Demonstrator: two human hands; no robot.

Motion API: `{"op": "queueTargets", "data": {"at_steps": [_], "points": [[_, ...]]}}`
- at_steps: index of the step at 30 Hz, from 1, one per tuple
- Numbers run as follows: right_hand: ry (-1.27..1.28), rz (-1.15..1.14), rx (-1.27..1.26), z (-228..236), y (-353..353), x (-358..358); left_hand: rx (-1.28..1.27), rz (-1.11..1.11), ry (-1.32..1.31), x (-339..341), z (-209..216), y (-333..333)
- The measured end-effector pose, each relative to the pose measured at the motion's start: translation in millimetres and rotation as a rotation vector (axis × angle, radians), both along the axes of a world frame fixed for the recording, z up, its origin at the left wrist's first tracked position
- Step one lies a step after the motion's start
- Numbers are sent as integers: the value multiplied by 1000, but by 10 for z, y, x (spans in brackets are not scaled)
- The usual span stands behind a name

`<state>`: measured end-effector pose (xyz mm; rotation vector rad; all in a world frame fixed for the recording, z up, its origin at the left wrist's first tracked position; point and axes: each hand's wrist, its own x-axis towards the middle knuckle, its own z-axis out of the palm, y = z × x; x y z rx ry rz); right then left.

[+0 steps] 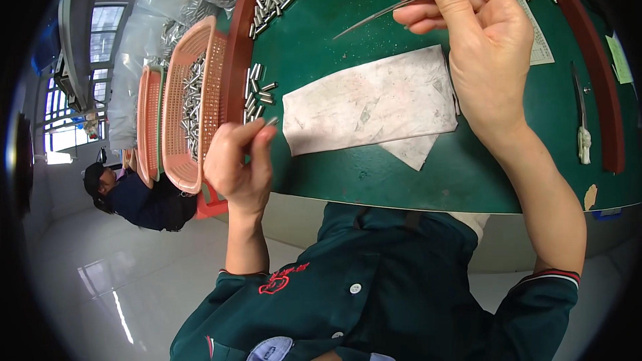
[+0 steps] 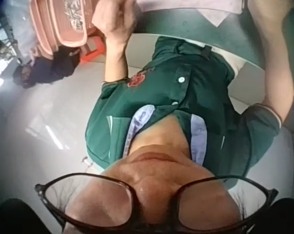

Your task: Inspecting and cleaning the interior of small cylindrical metal parts using a thin probe tool at a manufacturing workbench.

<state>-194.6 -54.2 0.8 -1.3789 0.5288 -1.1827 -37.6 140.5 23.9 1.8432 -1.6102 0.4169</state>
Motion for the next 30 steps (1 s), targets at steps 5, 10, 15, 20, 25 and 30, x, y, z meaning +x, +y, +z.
{"op": "queueTargets", "data": {"at_steps": [5,10,15,20,25,30], "points": [[30,-10,-9,-5,7,-42,96,58,164,40,-52,30],[-8,16,-3,-16,3,4,-105,159,1202,-174,27,527],[46,85,-9,-53,22,-26,-124,-175,2324,-235,-279,1131],[69,162,28,-149,-48,-92,-237,-92,2596,-225,-835,1405],[74,142,92,-234,-68,-87,-180,-198,2524,-139,-1161,1490],[83,162,123,-229,-115,-84,-140,-222,2518,-162,-1245,1451]]}}
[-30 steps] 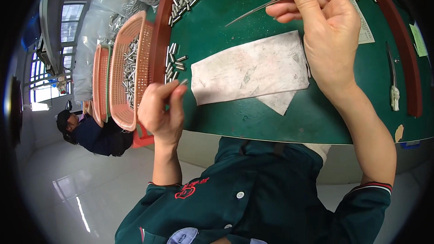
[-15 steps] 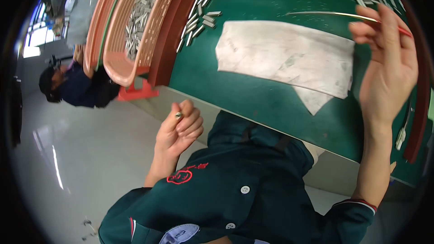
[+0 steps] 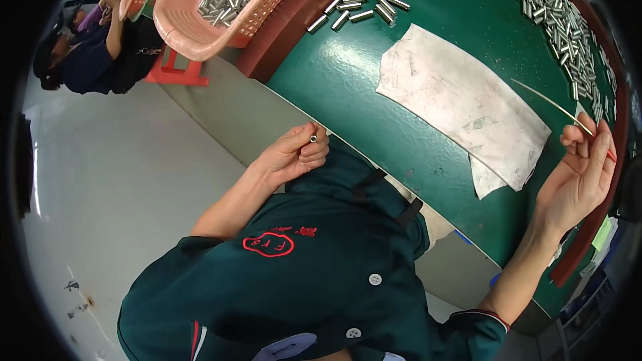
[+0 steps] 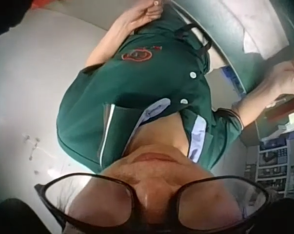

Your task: Inspecting and cleaning the interior of small cylindrical metal parts using a thin probe tool at a manufacturing workbench.

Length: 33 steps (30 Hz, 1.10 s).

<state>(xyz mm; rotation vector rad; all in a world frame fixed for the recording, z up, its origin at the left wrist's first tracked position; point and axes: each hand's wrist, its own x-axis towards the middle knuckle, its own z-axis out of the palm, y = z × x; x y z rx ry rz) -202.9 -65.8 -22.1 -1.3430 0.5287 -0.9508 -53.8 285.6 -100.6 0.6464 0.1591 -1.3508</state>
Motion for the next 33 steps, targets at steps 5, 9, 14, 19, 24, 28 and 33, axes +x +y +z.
{"op": "queueTargets", "data": {"at_steps": [5,9,14,19,24,28,33], "points": [[23,-22,11,-62,-22,6,45,1,63,0,-84,-57],[17,-32,5,-35,-55,-21,50,-3,37,23,-50,-95],[2,-5,22,-80,-41,22,31,-25,13,45,-99,-60],[-2,-30,17,-11,-42,-29,53,-110,-54,58,91,-83],[-20,-92,29,-97,66,116,-4,-348,-483,170,759,-327],[-25,-139,57,46,53,114,-72,-315,-494,285,1118,-1034],[-151,-252,-284,276,120,82,-60,-237,-82,290,1162,-2030]]}}
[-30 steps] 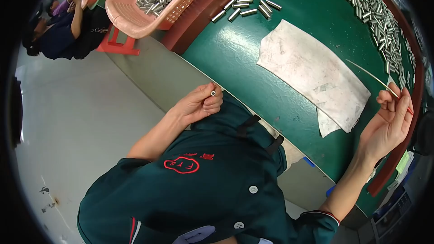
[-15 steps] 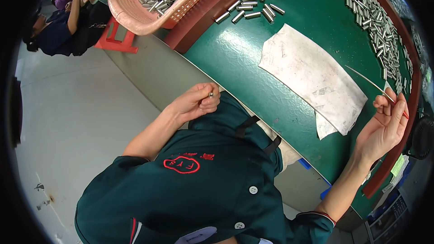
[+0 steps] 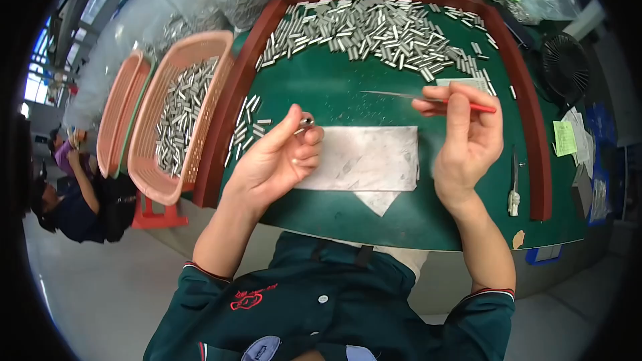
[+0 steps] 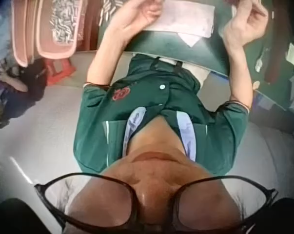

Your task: Inspecting and cleaning the interior of small cylindrical metal parts using a thin probe tool at a manufacturing workbench.

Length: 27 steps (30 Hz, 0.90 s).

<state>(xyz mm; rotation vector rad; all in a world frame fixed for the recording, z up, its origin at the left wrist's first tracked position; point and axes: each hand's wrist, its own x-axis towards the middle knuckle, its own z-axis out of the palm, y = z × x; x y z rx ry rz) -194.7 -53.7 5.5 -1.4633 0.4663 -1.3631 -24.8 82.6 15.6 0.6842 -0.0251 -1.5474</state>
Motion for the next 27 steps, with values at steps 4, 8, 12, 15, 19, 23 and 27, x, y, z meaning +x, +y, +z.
{"op": "queueTargets", "data": {"at_steps": [4,8,12,15,19,23,27], "points": [[-64,10,-423,93,21,-73,4,-72,-58,28,-59,-483],[-29,-19,-575,111,-2,-141,10,-101,-163,88,-198,-719],[-4,-40,-590,72,-6,-107,-49,-139,-144,96,-265,-723],[23,-20,-603,32,-16,-80,-24,-130,-160,67,-234,-728],[50,-14,-598,41,7,-52,-6,-126,-285,57,-219,-694],[48,-12,-616,85,49,-67,-56,-153,-359,78,-237,-650],[47,-40,-600,44,49,-76,-63,-164,-362,59,-251,-640]]}}
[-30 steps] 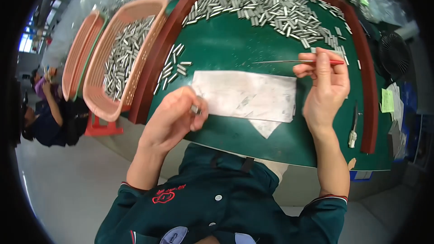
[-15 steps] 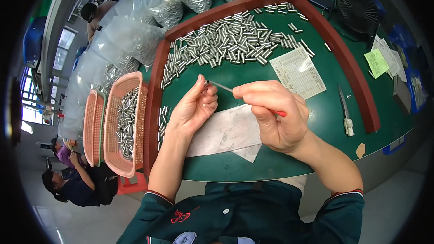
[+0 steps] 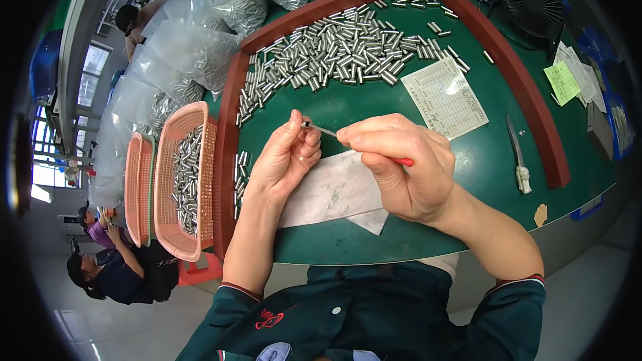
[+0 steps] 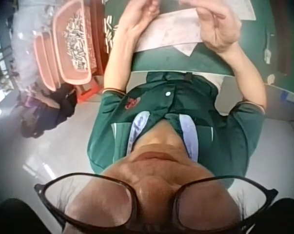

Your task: Inspecting and cleaning the interior of small cylindrical metal parts using a thin probe tool at a manufacturing workbench.

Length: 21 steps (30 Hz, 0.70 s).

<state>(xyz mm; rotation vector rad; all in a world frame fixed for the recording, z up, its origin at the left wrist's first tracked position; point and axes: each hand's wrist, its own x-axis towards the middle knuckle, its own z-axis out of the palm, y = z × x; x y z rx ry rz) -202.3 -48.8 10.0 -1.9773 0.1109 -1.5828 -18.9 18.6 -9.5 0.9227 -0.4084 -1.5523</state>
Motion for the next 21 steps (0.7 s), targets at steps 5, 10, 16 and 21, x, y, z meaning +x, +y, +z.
{"op": "queueTargets", "data": {"at_steps": [5,10,16,21], "points": [[18,38,-47,14,-26,42,-28,17,-171,-56,17,19],[-14,19,-26,19,-94,45,-66,123,-35,-66,41,-10],[74,105,200,0,-112,-57,-159,168,41,-135,-23,-4],[-46,47,98,-16,-50,35,-178,226,-126,-157,-44,1]]}}
